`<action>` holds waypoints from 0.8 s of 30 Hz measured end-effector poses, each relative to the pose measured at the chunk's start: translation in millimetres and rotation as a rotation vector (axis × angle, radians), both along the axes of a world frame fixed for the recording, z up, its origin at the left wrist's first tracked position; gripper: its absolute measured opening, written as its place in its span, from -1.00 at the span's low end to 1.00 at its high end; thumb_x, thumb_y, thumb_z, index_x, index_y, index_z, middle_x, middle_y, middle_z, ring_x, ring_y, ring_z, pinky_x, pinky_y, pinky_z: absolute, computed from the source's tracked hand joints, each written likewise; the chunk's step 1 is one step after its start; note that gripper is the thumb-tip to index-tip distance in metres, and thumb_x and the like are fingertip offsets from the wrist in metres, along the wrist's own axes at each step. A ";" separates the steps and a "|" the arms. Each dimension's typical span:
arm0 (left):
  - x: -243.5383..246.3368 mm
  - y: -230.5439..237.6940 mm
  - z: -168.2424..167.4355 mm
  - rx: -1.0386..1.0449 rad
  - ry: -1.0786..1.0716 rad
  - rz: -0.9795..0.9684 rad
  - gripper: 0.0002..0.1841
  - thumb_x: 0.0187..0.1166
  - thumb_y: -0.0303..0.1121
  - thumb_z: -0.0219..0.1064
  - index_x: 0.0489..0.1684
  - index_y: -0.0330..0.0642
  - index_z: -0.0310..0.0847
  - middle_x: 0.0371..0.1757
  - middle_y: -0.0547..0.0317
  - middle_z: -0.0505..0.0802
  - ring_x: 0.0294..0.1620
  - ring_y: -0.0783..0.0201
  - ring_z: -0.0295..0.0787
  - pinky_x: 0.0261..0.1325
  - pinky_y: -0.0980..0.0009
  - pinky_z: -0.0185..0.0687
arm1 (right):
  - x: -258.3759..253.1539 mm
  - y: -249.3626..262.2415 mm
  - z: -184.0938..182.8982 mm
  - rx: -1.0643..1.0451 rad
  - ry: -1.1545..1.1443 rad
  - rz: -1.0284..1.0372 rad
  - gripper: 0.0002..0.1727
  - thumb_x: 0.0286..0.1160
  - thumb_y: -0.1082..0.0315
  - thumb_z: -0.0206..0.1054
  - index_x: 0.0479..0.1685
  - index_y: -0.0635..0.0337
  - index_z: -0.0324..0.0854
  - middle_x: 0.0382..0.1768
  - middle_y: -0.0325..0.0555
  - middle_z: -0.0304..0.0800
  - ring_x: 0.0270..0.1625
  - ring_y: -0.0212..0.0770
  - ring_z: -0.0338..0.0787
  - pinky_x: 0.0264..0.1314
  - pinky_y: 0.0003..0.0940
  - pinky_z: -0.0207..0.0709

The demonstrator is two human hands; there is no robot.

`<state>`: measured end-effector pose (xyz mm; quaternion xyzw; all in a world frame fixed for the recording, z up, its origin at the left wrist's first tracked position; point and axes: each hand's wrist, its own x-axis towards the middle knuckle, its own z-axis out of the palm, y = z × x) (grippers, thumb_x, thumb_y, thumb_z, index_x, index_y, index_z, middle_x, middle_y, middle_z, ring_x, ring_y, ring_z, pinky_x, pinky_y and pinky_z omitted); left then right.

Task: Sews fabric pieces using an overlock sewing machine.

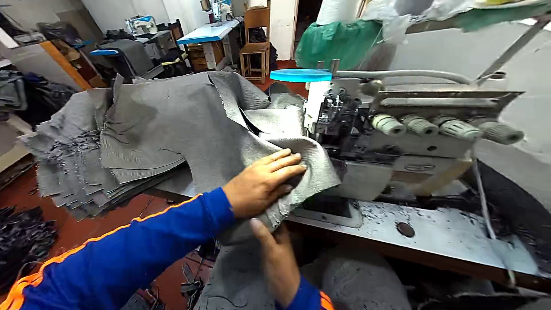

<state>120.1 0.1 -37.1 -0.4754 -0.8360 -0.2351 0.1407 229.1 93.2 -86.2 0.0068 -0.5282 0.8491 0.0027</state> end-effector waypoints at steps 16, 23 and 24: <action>-5.4 -11.0 9.1 0.011 0.211 0.379 -0.53 0.65 -0.03 0.23 -0.44 -0.32 0.72 -0.24 -0.12 0.83 -0.14 -0.13 0.82 -0.14 -0.11 0.68 | 17.0 268.3 -10.7 1.578 0.298 -0.573 -0.69 0.59 0.35 0.17 0.03 0.31 0.80 -0.24 0.17 0.87 -0.26 0.16 0.87 -0.25 0.18 0.72; -37.2 6.4 5.7 -0.018 -0.043 0.506 -0.16 0.36 0.43 0.22 0.25 -0.22 0.64 0.18 -0.25 0.72 0.30 -0.40 0.57 0.22 -0.39 0.44 | 4.6 369.5 25.7 1.854 -0.060 -0.444 -0.73 0.49 0.57 0.38 0.13 0.50 0.63 -0.04 0.49 0.74 0.05 0.53 0.77 0.05 0.52 0.59; -34.3 6.1 4.0 -0.036 -0.035 0.532 -0.08 0.36 0.50 0.13 0.27 -0.26 0.63 0.21 -0.30 0.69 0.33 -0.45 0.54 0.21 -0.40 0.45 | 3.9 370.1 26.8 1.863 -0.039 -0.426 -0.76 0.47 0.57 0.40 0.06 0.49 0.65 -0.10 0.47 0.75 -0.01 0.52 0.79 -0.01 0.51 0.60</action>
